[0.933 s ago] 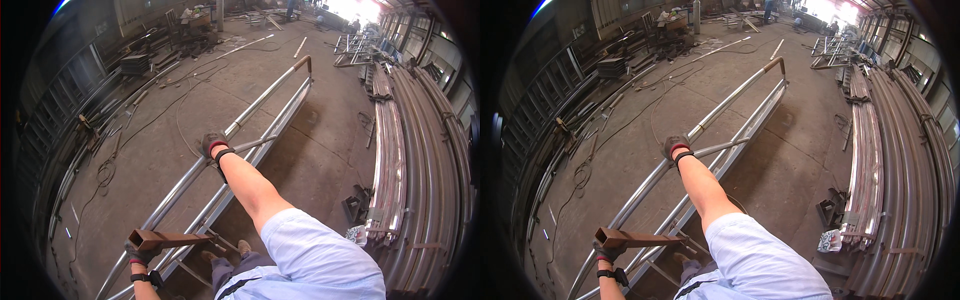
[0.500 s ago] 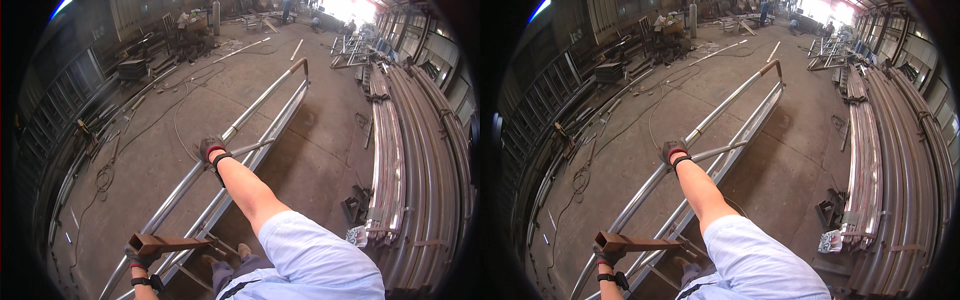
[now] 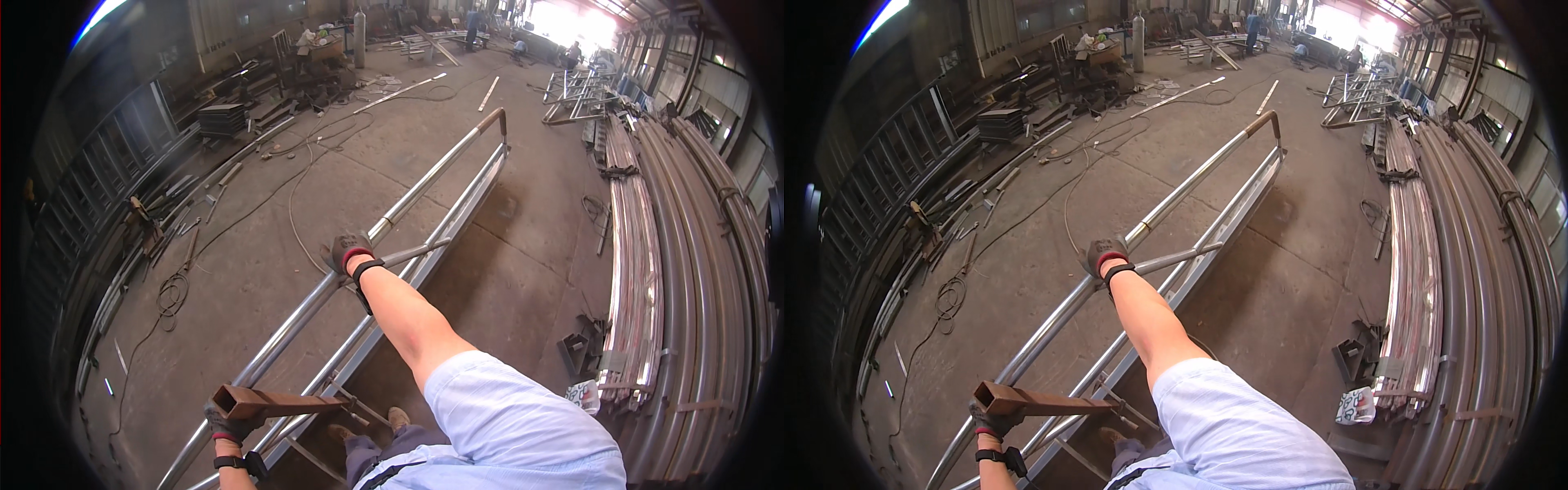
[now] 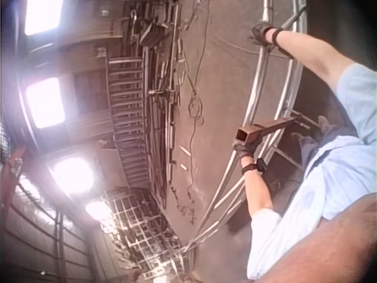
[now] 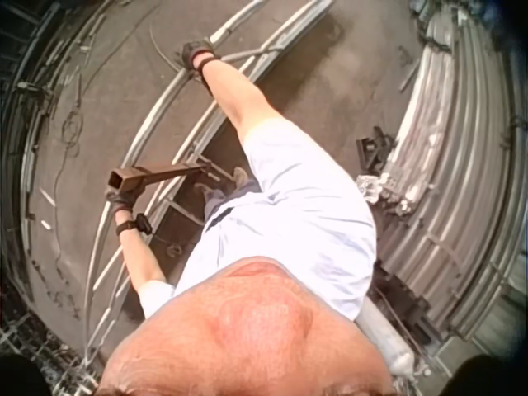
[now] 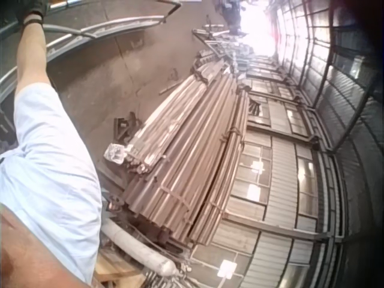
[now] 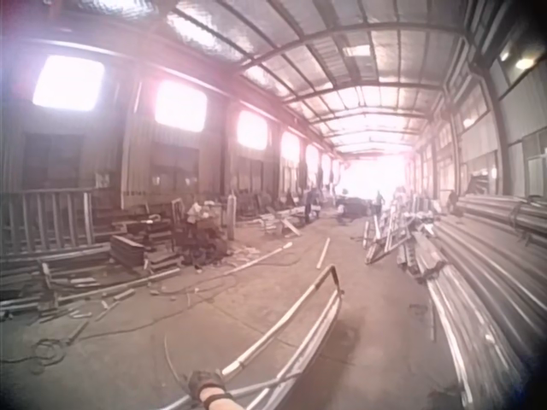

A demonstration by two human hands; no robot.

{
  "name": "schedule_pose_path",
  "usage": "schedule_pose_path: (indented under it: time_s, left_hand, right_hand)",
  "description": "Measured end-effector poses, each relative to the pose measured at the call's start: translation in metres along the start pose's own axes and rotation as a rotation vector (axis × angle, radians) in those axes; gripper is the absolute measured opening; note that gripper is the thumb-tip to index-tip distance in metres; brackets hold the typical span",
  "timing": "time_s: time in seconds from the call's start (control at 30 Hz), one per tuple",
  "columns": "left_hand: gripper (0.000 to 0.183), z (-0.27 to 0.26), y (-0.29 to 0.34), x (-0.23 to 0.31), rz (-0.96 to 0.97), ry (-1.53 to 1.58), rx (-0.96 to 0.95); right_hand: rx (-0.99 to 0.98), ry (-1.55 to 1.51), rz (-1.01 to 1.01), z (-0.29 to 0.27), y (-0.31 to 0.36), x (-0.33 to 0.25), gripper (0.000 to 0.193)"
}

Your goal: A person in a metal fabrication workshop is inspecting a curved stainless steel pipe assembly, checking welds and alignment by hand.

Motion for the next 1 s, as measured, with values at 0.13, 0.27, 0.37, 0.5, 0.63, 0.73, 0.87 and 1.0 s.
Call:
schedule_pose_path:
  time_s: [0.13, 0.27, 0.37, 0.5, 0.63, 0.73, 0.87, 1.0]
  left_hand:
    - [0.074, -0.024, -0.01, 0.04, -0.048, -0.059, 0.029]
    - [0.074, -0.022, -0.009, 0.033, -0.061, -0.071, -0.029]
    - [0.074, -0.019, -0.013, 0.034, -0.073, -0.08, -0.068]
    - [0.074, -0.017, -0.013, 0.032, -0.081, -0.085, -0.098]
    - [0.074, -0.016, -0.012, 0.032, -0.094, -0.093, -0.127]
    - [0.074, -0.017, -0.014, 0.034, -0.095, -0.09, -0.142]
    - [0.075, -0.017, -0.015, 0.034, -0.104, -0.092, -0.158]
    - [0.075, -0.017, -0.016, 0.034, -0.108, -0.092, -0.172]
  right_hand:
    - [0.032, 0.011, 0.003, 0.002, -0.003, 0.007, 0.056]
    - [-0.017, 0.028, -0.023, 0.003, -0.005, 0.003, 0.055]
    - [0.026, 0.006, -0.01, 0.003, -0.006, 0.005, 0.054]
    - [0.017, 0.017, -0.013, 0.002, -0.005, 0.005, 0.053]
    - [-0.002, 0.036, -0.005, -0.003, 0.002, 0.001, 0.053]
    - [0.038, 0.037, -0.016, 0.0, -0.002, 0.003, 0.053]
    - [0.024, 0.053, -0.011, 0.003, -0.005, 0.003, 0.053]
    - [0.015, 0.046, -0.009, 0.005, -0.008, 0.004, 0.053]
Point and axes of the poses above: each hand's wrist, its own y-axis away from the middle knuckle, its own z-axis out of the palm, x = y × z, the point moved 6 cm from there along -y, towards the middle knuckle, and after that the axes turned 10 degrees about -x, right-handed, at the moved point
